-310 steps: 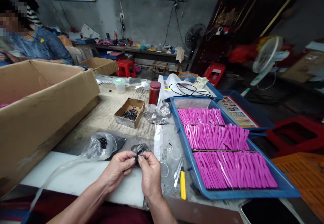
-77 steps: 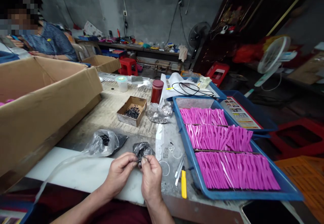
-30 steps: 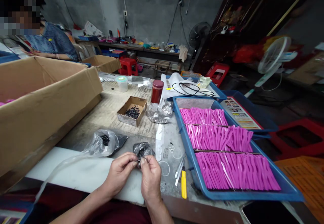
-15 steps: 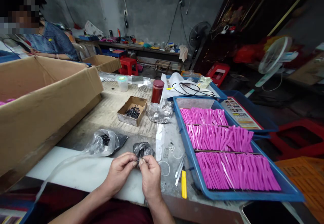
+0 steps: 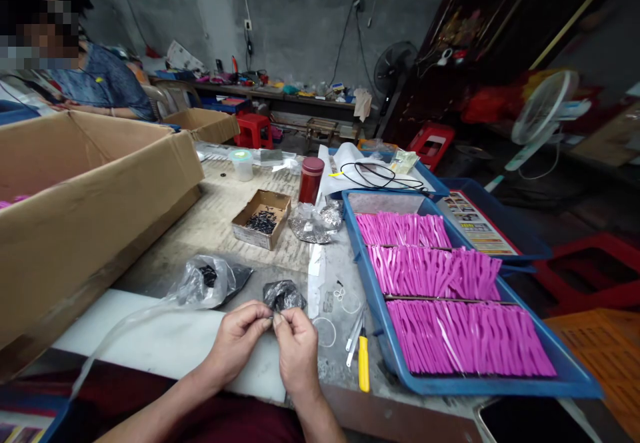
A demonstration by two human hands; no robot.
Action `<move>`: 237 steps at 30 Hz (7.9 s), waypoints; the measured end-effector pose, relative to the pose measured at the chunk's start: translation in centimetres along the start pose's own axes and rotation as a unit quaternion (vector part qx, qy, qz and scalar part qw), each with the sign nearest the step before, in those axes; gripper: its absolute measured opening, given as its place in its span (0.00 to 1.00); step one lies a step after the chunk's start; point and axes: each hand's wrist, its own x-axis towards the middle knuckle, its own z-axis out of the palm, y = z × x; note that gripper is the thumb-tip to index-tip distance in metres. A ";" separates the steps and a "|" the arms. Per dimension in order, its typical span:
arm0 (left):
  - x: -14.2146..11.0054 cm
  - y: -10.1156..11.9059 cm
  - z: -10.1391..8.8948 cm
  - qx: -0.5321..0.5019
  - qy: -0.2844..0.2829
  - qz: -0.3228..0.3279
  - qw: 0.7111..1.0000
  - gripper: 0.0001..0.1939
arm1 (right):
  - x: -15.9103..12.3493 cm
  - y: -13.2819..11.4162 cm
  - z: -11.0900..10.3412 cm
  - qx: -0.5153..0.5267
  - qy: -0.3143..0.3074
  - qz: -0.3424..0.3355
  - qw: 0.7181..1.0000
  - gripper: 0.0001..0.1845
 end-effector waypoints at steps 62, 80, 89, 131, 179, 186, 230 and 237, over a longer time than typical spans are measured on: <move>4.5 -3.2 -10.5 0.511 -0.153 -0.036 0.845 0.10 | 3.8 1.0 -0.1 -0.604 -0.146 -0.229 0.749 0.08; 4.3 -3.9 -10.7 0.485 -0.124 -0.045 0.865 0.10 | 3.6 2.1 -1.2 -0.484 -0.104 -0.309 0.812 0.09; 4.6 -3.5 -11.8 0.393 -0.089 -0.055 0.913 0.10 | 3.4 1.9 -1.3 -0.444 -0.074 -0.348 0.823 0.13; 3.2 -1.5 -8.3 -0.226 -0.021 -0.210 0.951 0.11 | 2.7 1.2 -1.6 -0.389 -0.105 -0.266 0.876 0.13; 1.7 -1.4 -2.2 -0.239 -0.203 -0.184 0.931 0.10 | 0.9 -0.7 -1.7 -0.139 -0.199 -0.101 0.965 0.07; 1.6 -1.7 -2.2 -0.235 -0.201 -0.192 0.931 0.09 | 0.9 -0.4 -1.6 -0.126 -0.199 -0.082 0.968 0.06; 2.1 -0.8 -2.3 -0.176 -0.171 -0.190 0.950 0.08 | 2.0 -0.6 -1.6 0.004 -0.218 0.020 0.976 0.12; 8.3 -0.4 -5.3 -0.147 -0.002 -0.162 0.976 0.07 | 3.4 -0.1 -2.7 -0.363 -0.152 -0.161 0.905 0.09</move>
